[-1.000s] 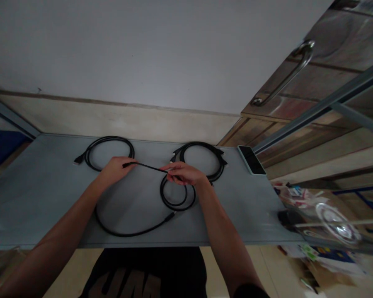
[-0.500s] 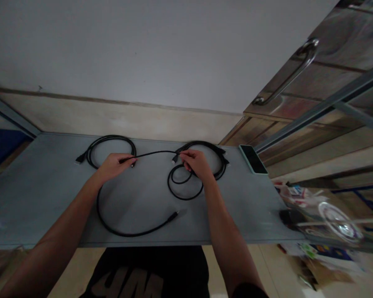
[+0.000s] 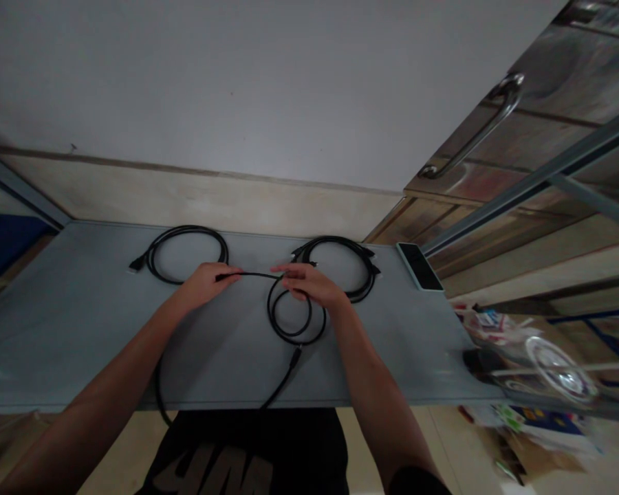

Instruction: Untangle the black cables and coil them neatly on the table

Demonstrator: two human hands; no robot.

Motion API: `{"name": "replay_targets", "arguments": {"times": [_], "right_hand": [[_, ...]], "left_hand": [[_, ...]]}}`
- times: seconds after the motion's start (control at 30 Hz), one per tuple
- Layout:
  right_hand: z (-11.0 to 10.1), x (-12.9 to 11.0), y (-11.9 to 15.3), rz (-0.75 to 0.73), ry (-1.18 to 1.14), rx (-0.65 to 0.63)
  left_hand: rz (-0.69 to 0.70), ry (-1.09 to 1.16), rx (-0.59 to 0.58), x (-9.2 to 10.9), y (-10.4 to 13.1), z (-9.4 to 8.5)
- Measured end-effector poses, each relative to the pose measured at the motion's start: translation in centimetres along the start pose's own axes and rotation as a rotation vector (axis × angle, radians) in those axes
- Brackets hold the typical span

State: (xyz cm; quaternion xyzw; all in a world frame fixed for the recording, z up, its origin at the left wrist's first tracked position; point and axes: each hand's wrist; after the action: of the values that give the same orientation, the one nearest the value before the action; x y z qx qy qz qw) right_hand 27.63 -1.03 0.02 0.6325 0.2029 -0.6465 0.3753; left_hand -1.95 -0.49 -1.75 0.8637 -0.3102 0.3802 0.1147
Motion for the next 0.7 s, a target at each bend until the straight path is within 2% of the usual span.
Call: {"name": "replay_targets", "arguments": {"times": [0.1,0.17,0.23,0.3,0.37,0.5,0.57,0.63,0.7], "right_hand": [[-0.8,-1.0,1.3,-0.139,-0.195,-0.022],[-1.3,-1.7,2.3,-0.183,-0.225,0.026],[-1.7,-2.5,3.4,-0.175,-0.153,0.153],[-2.0,-3.2,4.5,-0.141,0.007,0.333],[-1.9,-3.6,5.4,-0.086,0.193,0.460],[-0.3,-3.4,5.8,0.021,0.440,0.514],[0.9,-2.8,5.4,0.016,0.512,0.597],[2.2,-2.0,4.8,-0.055,0.505,0.724],[3.3,-1.4,4.0,-0.181,0.345,0.813]], "left_hand": [[-0.035,-0.001,0.101,-0.1,0.2,-0.5],[-0.054,-0.021,0.188,-0.1,0.3,-1.0],[-0.060,-0.051,0.269,0.0,0.4,-1.5],[-0.059,-0.081,0.333,0.1,0.5,-1.8],[-0.068,-0.104,0.370,0.2,0.5,-2.0],[-0.115,-0.110,0.436,0.4,0.6,-2.4],[-0.132,-0.101,0.482,0.3,0.7,-2.6],[-0.139,-0.085,0.497,0.3,0.7,-2.8],[-0.150,-0.058,0.472,0.3,0.7,-2.6]]}}
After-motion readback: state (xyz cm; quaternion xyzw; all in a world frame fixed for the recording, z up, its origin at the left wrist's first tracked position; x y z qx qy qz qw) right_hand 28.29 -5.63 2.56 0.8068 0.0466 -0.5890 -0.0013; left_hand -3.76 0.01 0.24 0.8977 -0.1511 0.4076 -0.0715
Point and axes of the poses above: each hand's wrist, its own y-axis away from the middle knuckle, its own z-axis out of the palm, x = y × z, and after that the axes turned 13 degrees about -x, right-handed
